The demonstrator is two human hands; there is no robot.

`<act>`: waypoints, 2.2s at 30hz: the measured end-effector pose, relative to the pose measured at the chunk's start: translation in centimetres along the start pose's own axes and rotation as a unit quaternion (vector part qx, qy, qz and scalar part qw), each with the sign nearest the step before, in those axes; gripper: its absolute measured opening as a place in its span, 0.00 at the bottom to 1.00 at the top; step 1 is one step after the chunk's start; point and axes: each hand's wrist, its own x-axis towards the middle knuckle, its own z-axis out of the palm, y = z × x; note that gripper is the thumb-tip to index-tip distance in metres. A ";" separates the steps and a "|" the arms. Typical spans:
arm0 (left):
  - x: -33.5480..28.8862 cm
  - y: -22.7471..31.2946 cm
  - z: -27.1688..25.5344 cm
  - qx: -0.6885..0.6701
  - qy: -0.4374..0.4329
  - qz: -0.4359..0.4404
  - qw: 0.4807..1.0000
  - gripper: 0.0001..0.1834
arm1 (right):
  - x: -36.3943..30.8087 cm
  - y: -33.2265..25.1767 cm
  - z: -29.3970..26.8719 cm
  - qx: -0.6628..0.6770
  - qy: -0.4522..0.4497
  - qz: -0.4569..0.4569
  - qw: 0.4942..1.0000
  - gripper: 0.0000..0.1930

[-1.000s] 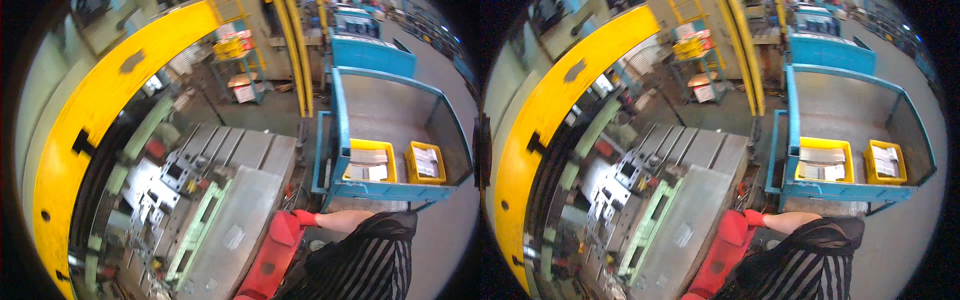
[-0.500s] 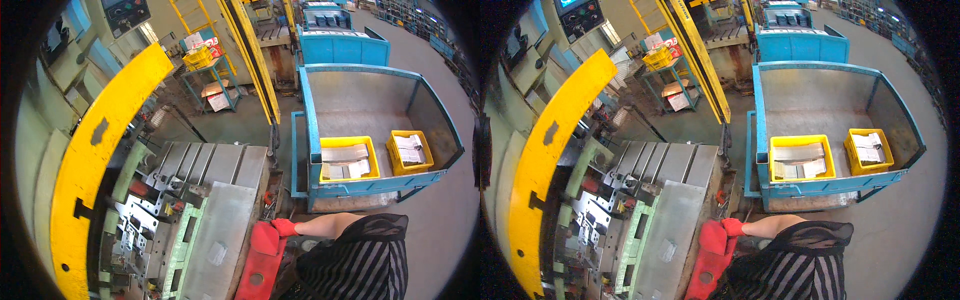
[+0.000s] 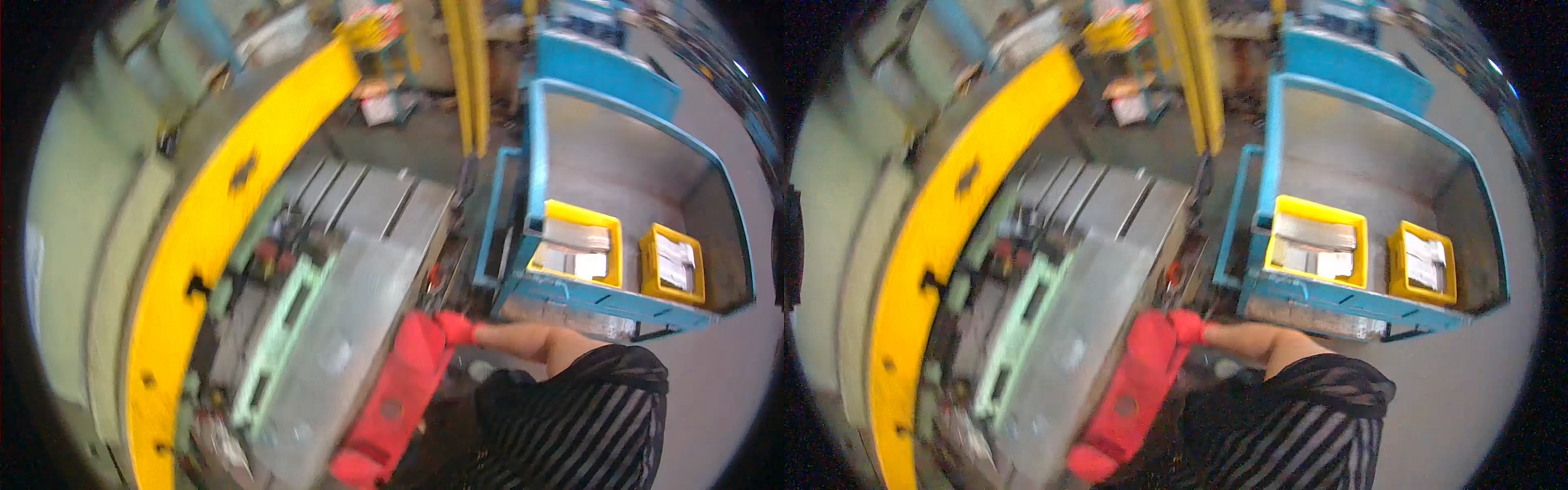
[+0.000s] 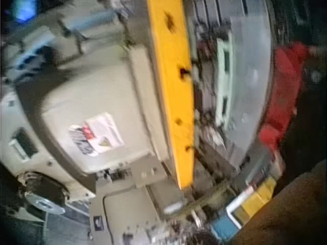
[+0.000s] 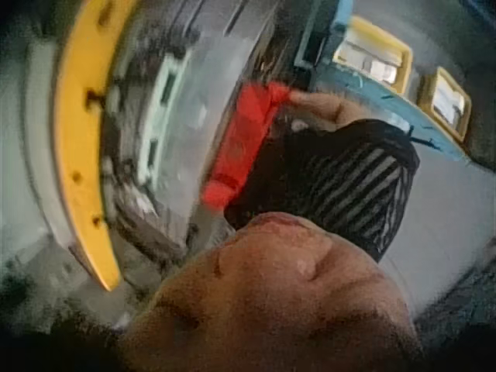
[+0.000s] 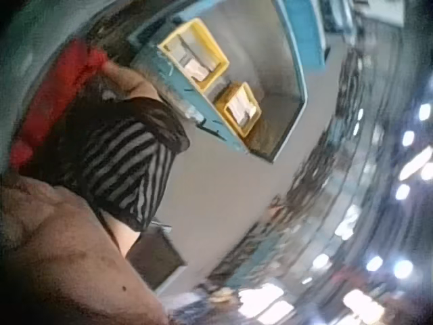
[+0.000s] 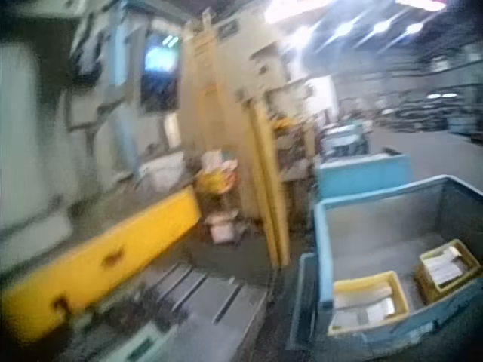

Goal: The person operates an industrial metal press to stamp small metal components.

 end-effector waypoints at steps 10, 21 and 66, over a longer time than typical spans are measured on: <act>-37.3 -5.1 -15.1 -0.106 0.381 -0.063 0.916 0.21 | 4.8 1.4 -6.8 0.063 -0.090 0.000 0.994 0.20; -40.4 -6.1 -15.3 0.112 0.577 0.030 0.809 0.17 | 16.9 -17.3 -4.3 0.101 -0.073 -0.186 0.975 0.16; 12.8 33.4 -10.6 0.757 0.355 0.140 0.531 0.21 | 16.2 -20.5 -0.4 0.105 0.029 -0.089 0.990 0.11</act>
